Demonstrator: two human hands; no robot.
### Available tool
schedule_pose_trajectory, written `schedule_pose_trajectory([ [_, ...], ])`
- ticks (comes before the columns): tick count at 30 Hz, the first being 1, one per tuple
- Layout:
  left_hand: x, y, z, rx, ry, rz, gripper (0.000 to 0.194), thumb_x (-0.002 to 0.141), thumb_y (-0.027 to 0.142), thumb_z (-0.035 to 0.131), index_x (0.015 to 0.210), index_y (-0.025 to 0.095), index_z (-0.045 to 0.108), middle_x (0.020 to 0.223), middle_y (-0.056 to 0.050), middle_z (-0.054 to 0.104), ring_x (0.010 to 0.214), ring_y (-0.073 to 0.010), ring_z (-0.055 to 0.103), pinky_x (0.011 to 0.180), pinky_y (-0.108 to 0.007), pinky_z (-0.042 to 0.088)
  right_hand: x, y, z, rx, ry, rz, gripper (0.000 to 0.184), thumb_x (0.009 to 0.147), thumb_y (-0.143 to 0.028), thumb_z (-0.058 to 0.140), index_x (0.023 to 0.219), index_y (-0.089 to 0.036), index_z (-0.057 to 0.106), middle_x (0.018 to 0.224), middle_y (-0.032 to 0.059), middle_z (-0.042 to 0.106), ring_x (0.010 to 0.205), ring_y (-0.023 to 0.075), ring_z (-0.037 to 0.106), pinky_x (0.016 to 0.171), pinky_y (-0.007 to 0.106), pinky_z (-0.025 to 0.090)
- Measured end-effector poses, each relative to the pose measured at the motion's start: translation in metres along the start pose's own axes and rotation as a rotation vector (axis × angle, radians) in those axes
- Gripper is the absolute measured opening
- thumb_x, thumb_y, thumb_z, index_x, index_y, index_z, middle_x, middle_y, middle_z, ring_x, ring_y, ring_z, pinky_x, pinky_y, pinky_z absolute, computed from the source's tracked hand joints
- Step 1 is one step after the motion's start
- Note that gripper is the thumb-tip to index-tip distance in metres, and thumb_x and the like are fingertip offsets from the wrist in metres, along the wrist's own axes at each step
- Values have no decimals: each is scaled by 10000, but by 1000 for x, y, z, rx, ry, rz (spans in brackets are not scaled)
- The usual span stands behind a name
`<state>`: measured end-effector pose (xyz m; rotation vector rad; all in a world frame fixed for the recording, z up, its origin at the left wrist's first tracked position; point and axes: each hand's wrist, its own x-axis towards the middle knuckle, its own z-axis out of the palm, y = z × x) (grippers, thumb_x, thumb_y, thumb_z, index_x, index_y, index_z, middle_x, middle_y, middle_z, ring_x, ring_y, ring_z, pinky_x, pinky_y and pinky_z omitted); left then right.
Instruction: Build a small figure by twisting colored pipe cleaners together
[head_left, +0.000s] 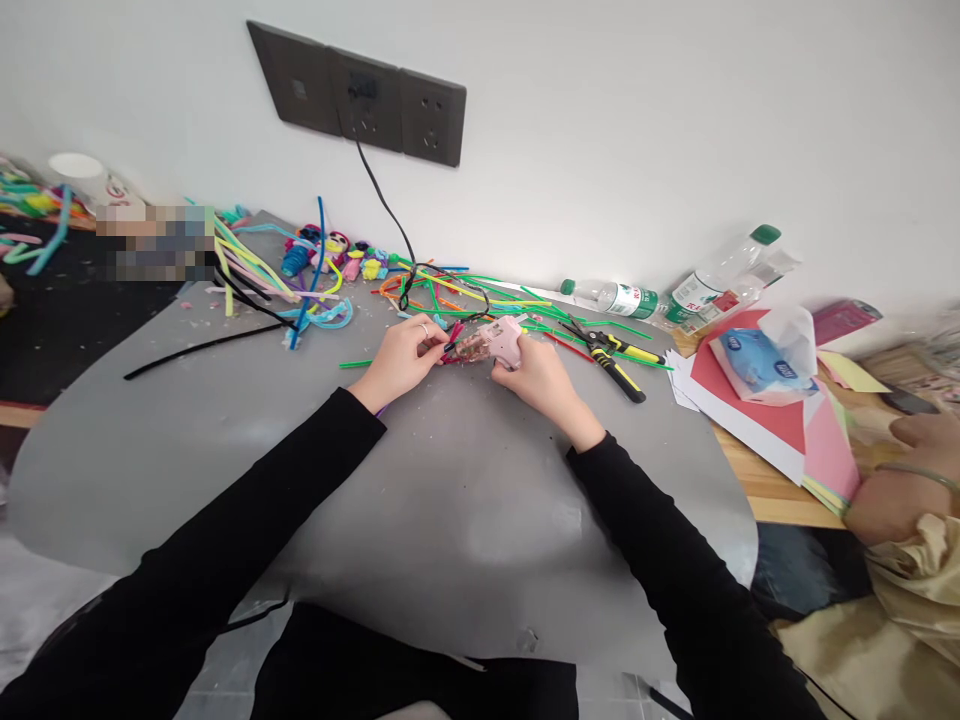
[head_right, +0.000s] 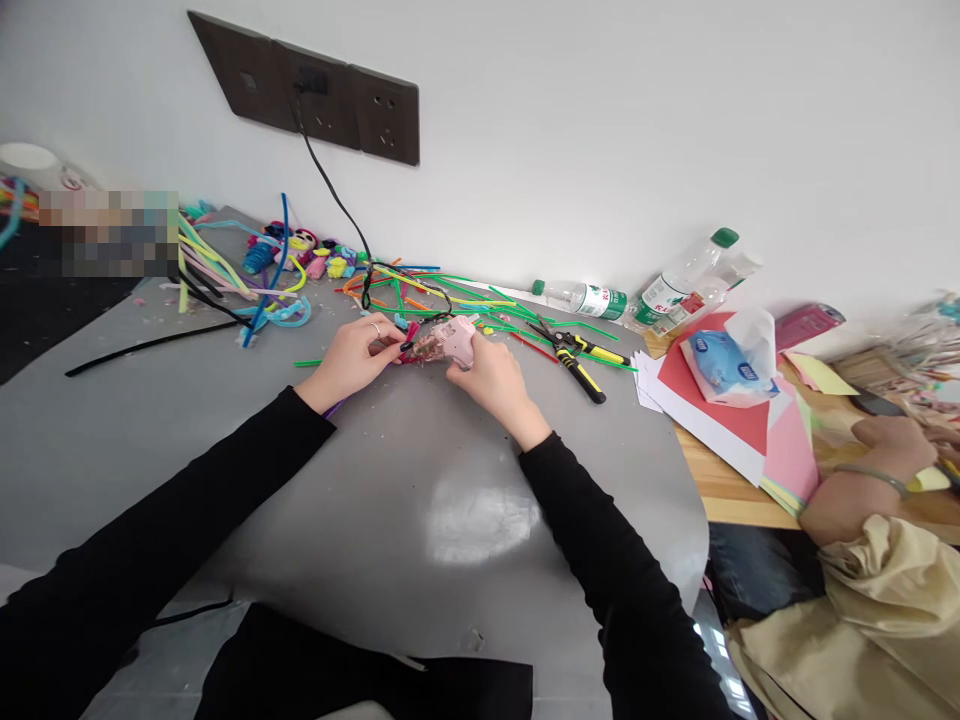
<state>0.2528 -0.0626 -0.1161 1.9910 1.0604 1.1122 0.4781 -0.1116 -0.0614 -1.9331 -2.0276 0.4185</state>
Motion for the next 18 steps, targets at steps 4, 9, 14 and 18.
schedule_pose_trajectory([
  [4, 0, 0, 0, -11, -4, -7, 191, 918, 344, 602, 868, 184, 694, 955, -60, 652, 694, -155, 665, 665, -320, 625, 0, -1, -2, 0, 2, -8, 161, 800, -298, 628, 909, -182, 602, 809, 54, 667, 683, 182, 552, 587, 277, 302],
  [9, 0, 0, 1, -18, -2, -7, 169, 907, 319, 599, 859, 185, 690, 962, -63, 650, 695, -158, 666, 662, -326, 624, 2, -2, -4, -51, 19, -24, 152, 788, -290, 640, 894, -191, 595, 820, 64, 665, 715, 201, 562, 593, 283, 308],
  [14, 0, 1, 1, -14, -3, -8, 155, 897, 293, 585, 859, 180, 684, 957, -65, 641, 686, -160, 671, 664, -333, 620, 3, -1, -5, -82, 30, -40, 151, 780, -278, 632, 897, -191, 595, 831, 76, 670, 775, 229, 585, 612, 295, 323],
  [18, 0, 1, 0, -8, -4, -2, 148, 899, 286, 585, 855, 180, 678, 948, -60, 637, 683, -161, 676, 671, -337, 621, 4, -2, -5, -98, 26, -46, 167, 779, -281, 630, 917, -191, 601, 842, 77, 673, 799, 237, 593, 620, 297, 325],
])
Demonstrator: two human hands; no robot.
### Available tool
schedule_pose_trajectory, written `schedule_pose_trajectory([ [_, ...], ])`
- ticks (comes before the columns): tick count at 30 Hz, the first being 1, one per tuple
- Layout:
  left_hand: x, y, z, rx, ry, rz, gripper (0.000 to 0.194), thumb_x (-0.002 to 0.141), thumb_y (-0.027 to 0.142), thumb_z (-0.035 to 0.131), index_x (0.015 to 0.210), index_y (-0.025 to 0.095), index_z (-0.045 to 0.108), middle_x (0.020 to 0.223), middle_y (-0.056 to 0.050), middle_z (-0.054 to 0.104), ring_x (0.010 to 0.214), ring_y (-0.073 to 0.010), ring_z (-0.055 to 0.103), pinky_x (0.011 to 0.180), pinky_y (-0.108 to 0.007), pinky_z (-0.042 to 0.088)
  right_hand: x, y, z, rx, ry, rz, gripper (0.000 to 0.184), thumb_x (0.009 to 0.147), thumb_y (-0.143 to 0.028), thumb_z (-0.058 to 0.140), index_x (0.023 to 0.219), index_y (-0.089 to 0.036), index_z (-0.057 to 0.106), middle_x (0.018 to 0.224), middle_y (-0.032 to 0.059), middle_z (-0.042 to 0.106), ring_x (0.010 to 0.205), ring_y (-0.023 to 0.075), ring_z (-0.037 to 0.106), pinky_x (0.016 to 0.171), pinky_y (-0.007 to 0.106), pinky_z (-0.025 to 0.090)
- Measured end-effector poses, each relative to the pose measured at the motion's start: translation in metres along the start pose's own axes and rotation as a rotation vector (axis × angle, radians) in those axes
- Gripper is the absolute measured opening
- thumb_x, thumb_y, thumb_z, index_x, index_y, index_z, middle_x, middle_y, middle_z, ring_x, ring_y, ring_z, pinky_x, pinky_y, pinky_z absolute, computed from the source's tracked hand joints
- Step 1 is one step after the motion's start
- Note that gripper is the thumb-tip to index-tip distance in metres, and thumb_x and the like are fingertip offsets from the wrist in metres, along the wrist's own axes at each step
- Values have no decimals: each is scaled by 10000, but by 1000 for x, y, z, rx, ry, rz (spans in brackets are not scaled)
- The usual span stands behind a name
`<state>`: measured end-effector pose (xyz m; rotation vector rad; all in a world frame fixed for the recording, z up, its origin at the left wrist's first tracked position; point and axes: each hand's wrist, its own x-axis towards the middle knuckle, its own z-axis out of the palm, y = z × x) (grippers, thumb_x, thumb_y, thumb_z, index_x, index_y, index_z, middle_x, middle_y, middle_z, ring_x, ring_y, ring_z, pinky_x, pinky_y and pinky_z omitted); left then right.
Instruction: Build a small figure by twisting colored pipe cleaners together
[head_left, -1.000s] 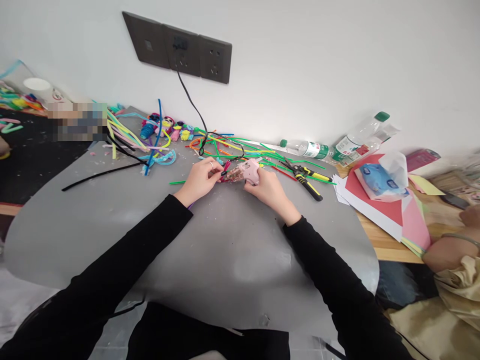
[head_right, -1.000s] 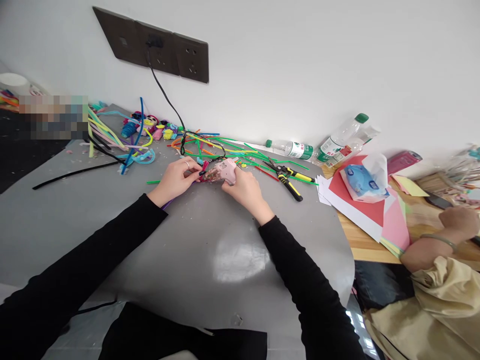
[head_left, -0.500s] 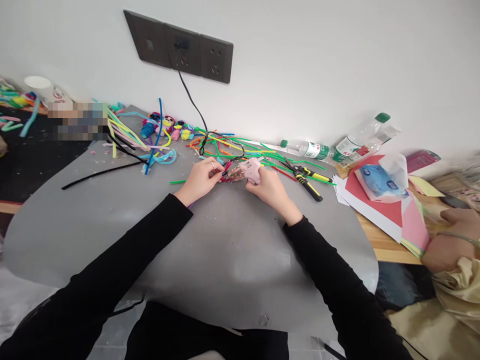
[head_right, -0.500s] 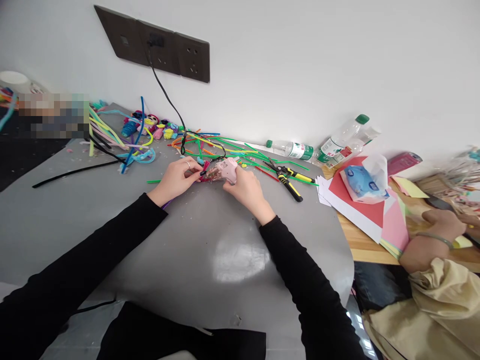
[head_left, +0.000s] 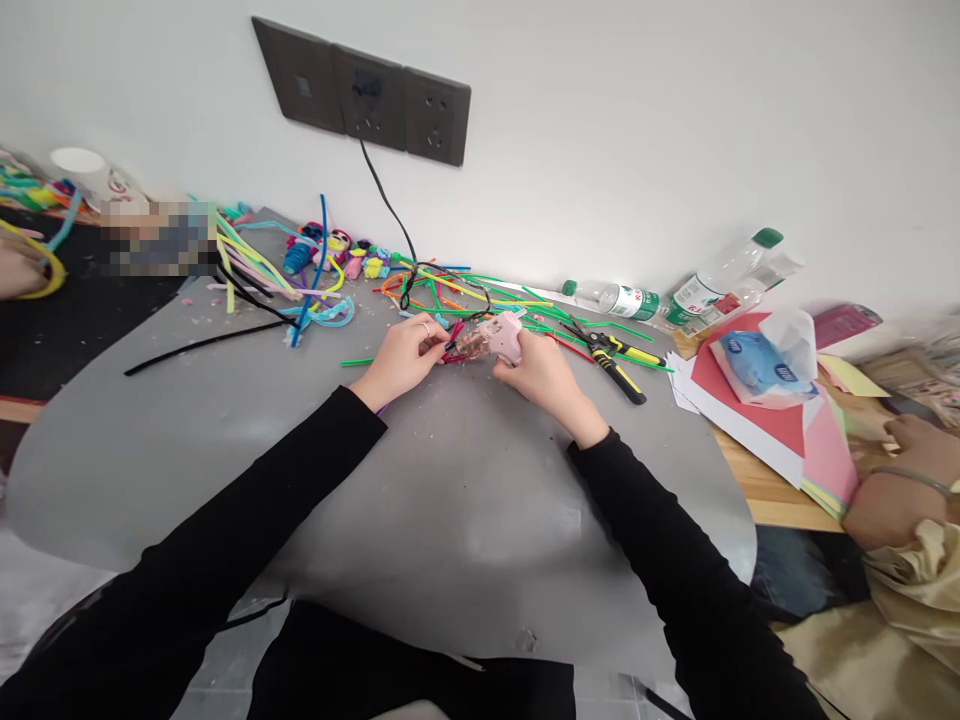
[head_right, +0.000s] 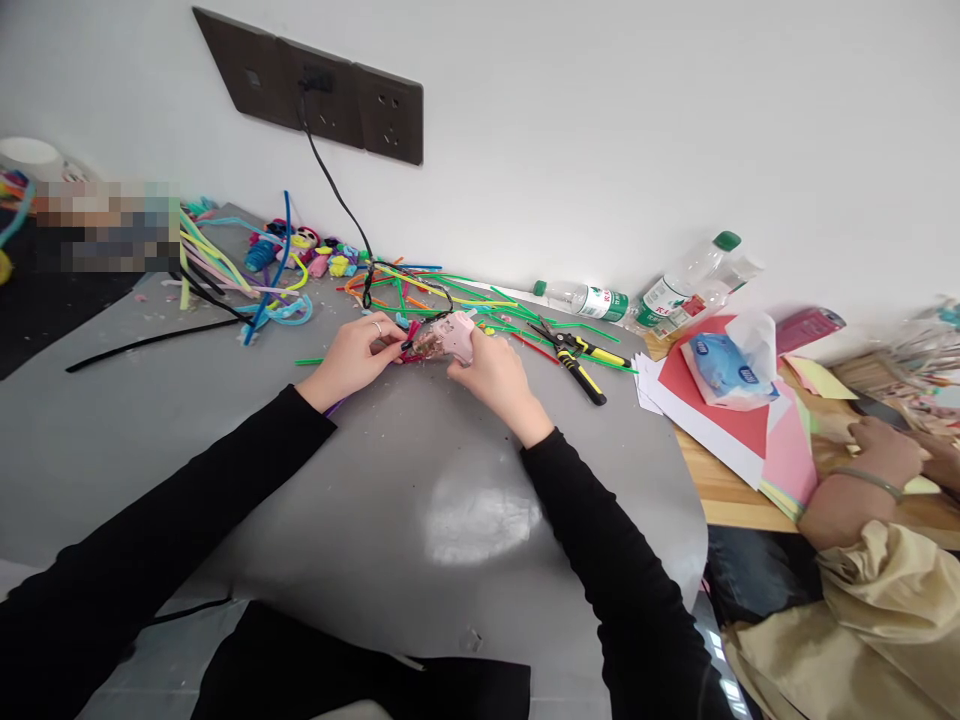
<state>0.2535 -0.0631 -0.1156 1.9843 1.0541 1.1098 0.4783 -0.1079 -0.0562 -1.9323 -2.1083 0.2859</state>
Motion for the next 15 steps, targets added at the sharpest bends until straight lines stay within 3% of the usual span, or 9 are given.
schedule_pose_trajectory([
  [15, 1, -4, 2, 8, 16, 17, 112, 897, 210, 579, 871, 170, 680, 930, -42, 635, 669, -137, 666, 668, -308, 630, 0, 0, -1, -33, -13, 0, 187, 799, -279, 632, 951, -171, 629, 867, 82, 685, 810, 234, 589, 620, 289, 315],
])
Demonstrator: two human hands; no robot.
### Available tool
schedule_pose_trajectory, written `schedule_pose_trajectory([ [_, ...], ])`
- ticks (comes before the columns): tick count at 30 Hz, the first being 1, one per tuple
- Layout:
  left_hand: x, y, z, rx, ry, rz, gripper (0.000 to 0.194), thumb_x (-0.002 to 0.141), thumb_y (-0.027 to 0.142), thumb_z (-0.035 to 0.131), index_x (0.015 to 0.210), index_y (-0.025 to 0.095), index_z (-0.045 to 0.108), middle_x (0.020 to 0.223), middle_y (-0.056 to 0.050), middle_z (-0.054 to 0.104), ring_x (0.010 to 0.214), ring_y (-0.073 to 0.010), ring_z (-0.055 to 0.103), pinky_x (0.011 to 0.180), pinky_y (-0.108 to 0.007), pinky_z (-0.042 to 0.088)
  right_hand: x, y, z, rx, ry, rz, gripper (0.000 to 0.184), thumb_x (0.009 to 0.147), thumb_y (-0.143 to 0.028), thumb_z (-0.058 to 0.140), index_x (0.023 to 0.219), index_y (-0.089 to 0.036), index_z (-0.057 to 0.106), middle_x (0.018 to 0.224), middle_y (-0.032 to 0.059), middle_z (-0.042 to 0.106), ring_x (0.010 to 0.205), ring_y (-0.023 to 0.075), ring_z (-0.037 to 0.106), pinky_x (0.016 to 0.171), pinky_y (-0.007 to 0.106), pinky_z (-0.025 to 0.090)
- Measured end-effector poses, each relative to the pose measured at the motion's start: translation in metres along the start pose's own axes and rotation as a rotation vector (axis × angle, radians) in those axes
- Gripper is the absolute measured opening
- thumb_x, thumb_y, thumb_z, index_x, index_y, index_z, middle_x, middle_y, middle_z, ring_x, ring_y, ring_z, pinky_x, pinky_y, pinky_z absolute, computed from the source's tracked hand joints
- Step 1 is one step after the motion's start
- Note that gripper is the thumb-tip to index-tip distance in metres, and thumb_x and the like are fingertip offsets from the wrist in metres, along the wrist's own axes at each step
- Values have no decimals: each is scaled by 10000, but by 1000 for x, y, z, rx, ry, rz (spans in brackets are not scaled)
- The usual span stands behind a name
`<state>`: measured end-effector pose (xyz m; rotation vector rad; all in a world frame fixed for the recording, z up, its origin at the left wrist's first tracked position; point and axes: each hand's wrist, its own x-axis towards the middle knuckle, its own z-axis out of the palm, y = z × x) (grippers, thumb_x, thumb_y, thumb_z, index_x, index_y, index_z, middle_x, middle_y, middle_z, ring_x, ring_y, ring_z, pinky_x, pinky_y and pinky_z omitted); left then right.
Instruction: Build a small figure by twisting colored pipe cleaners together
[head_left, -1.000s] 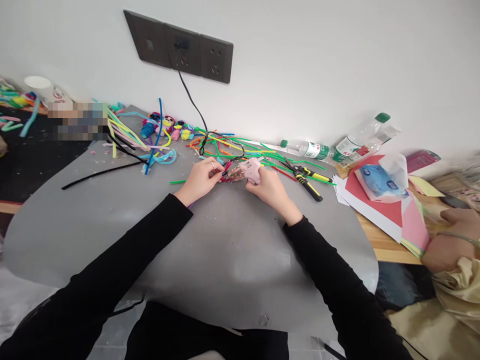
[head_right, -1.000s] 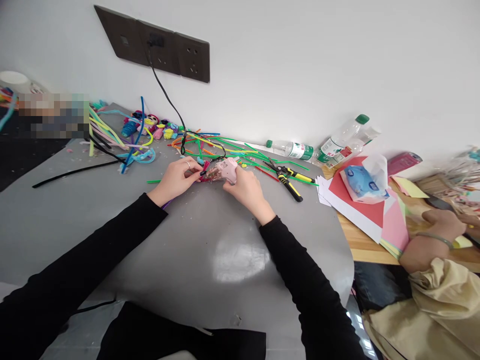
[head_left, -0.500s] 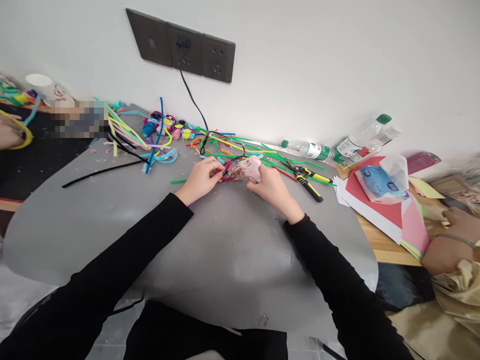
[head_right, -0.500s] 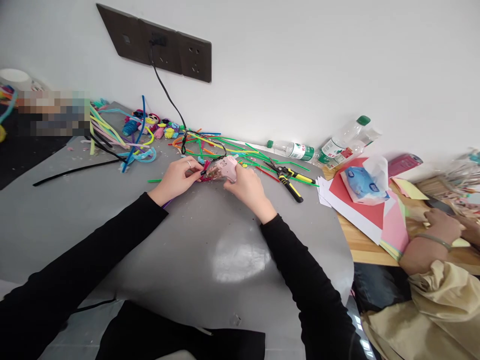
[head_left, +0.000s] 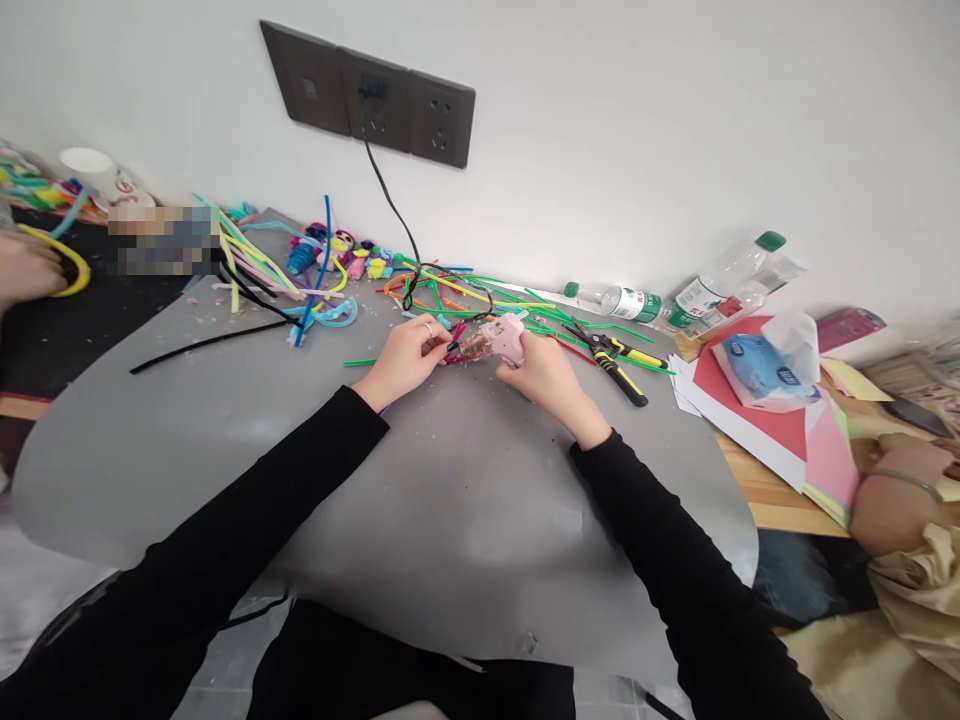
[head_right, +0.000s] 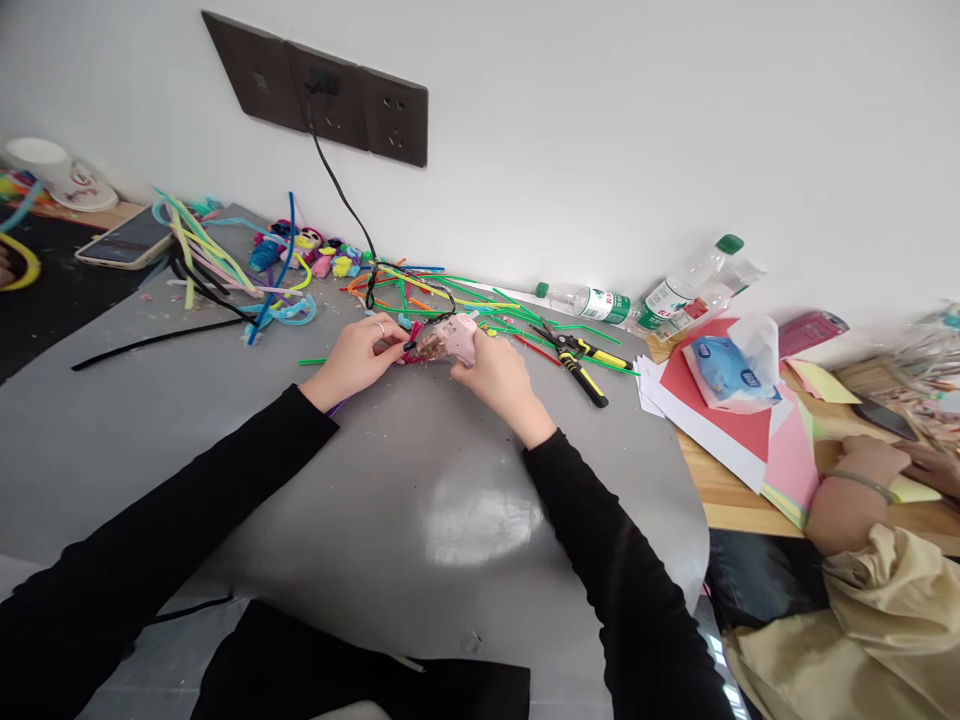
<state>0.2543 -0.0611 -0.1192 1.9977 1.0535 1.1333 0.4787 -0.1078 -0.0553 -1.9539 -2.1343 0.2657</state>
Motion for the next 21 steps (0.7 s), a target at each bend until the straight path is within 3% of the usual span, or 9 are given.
schedule_pose_trajectory([
  [21, 0, 2, -2, 22, -12, 12, 134, 903, 259, 575, 860, 178, 673, 924, -46, 647, 685, -151, 662, 667, -315, 615, 1, 8, -5, -60, 5, 13, 219, 814, -302, 639, 978, -156, 645, 889, 95, 699, 735, 204, 566, 597, 279, 297],
])
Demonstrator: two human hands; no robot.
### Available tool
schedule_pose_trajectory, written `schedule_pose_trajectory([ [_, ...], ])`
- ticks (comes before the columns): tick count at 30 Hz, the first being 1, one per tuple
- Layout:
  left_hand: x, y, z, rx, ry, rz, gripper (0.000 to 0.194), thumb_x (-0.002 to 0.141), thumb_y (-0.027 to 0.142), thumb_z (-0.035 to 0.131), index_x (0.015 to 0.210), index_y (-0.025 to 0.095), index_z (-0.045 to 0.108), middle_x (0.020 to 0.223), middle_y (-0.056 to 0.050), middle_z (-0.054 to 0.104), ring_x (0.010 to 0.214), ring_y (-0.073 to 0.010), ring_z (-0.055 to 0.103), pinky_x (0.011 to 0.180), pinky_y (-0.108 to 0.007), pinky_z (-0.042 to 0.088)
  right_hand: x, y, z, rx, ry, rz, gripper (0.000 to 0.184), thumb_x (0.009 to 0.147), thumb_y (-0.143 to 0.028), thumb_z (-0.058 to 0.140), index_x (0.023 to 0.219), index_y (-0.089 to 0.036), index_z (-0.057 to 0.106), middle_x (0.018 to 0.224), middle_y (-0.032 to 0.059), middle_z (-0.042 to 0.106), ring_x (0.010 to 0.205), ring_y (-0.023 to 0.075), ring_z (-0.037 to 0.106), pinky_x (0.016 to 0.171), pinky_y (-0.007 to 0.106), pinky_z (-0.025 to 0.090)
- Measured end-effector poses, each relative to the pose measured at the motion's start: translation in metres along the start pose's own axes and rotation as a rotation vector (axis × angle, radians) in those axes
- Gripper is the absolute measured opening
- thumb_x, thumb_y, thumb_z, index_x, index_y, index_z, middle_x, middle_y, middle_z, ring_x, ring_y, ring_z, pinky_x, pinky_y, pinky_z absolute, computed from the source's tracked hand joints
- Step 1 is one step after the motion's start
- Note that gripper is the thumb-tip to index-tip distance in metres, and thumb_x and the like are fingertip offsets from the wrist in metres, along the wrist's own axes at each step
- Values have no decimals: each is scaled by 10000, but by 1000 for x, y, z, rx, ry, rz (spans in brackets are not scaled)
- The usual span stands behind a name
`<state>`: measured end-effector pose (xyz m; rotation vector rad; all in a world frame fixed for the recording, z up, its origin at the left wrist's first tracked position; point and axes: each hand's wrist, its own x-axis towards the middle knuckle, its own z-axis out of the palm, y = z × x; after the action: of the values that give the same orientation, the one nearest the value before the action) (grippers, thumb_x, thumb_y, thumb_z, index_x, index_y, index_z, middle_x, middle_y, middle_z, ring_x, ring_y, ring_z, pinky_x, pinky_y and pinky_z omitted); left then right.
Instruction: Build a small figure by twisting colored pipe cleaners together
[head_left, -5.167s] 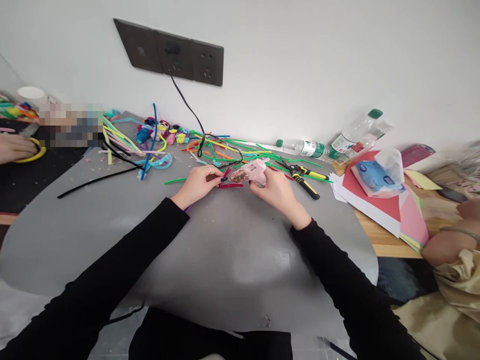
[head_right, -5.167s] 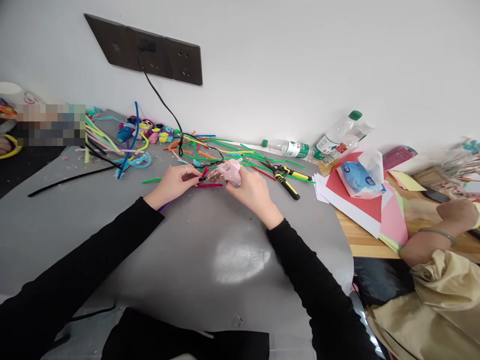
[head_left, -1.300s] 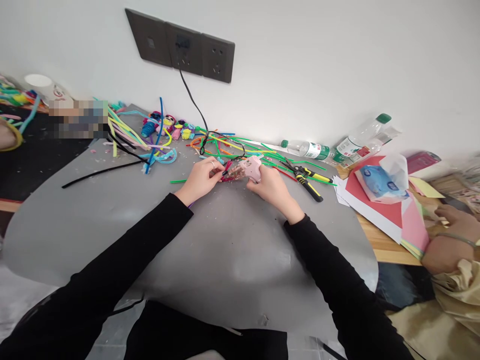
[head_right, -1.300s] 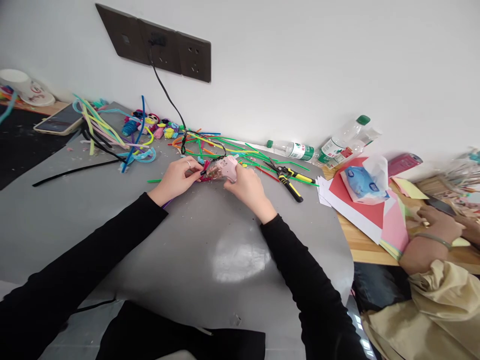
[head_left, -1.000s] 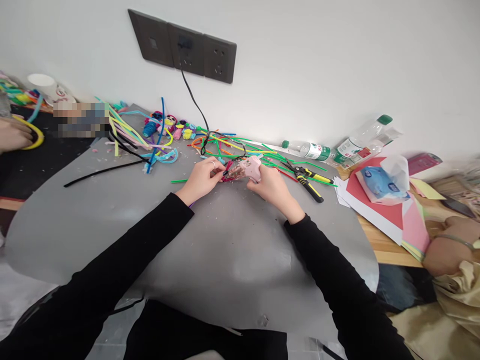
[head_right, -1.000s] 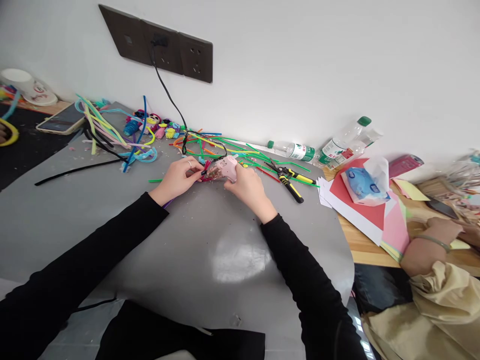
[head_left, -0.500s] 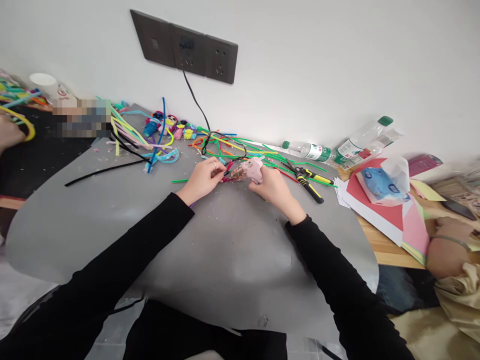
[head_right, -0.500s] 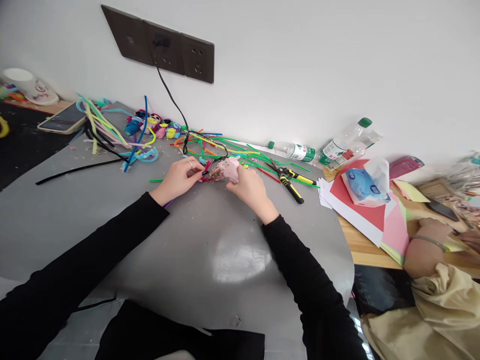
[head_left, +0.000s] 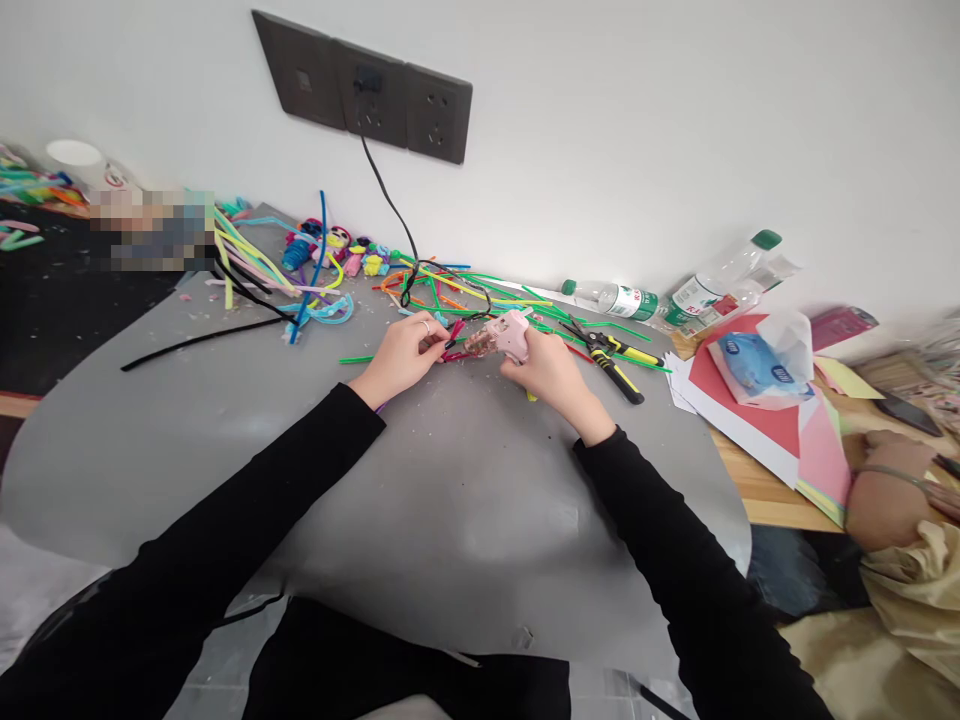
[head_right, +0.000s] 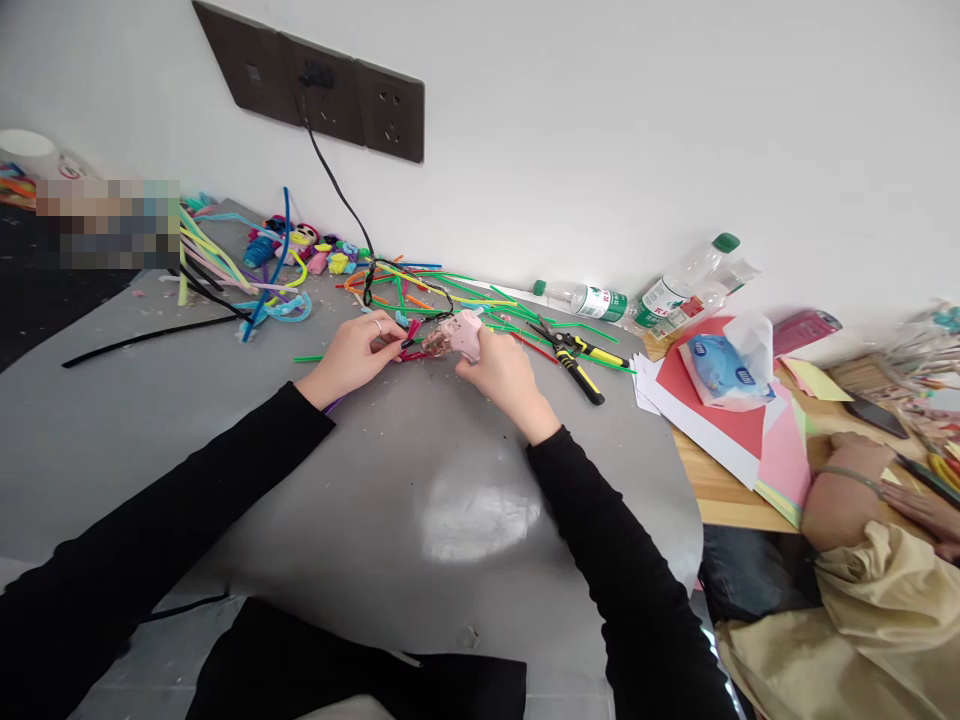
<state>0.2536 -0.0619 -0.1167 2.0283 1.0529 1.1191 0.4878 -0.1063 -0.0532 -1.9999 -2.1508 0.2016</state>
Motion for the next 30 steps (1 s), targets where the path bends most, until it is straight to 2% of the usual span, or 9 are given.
schedule_pose_trajectory([
  [13, 0, 4, -1, 43, -10, -5, 137, 903, 254, 577, 868, 177, 685, 930, -43, 650, 678, -145, 670, 658, -299, 610, -1, 11, 1, 7, 53, -24, 125, 774, -286, 626, 846, -197, 575, 748, 50, 622, 668, 187, 506, 581, 273, 285],
  [24, 0, 4, -1, 32, -5, -12, 150, 904, 278, 578, 862, 180, 684, 929, -44, 651, 676, -144, 665, 650, -296, 608, 1, 16, -2, -4, 43, -16, 139, 747, -296, 612, 837, -202, 565, 738, 50, 604, 645, 186, 483, 575, 290, 270],
  [30, 0, 4, -1, 22, -5, -14, 192, 927, 336, 585, 857, 186, 683, 930, -50, 665, 675, -149, 659, 653, -307, 610, 0, 17, -4, -22, 24, 5, 159, 750, -296, 618, 864, -188, 593, 780, 71, 636, 679, 203, 528, 579, 289, 289],
])
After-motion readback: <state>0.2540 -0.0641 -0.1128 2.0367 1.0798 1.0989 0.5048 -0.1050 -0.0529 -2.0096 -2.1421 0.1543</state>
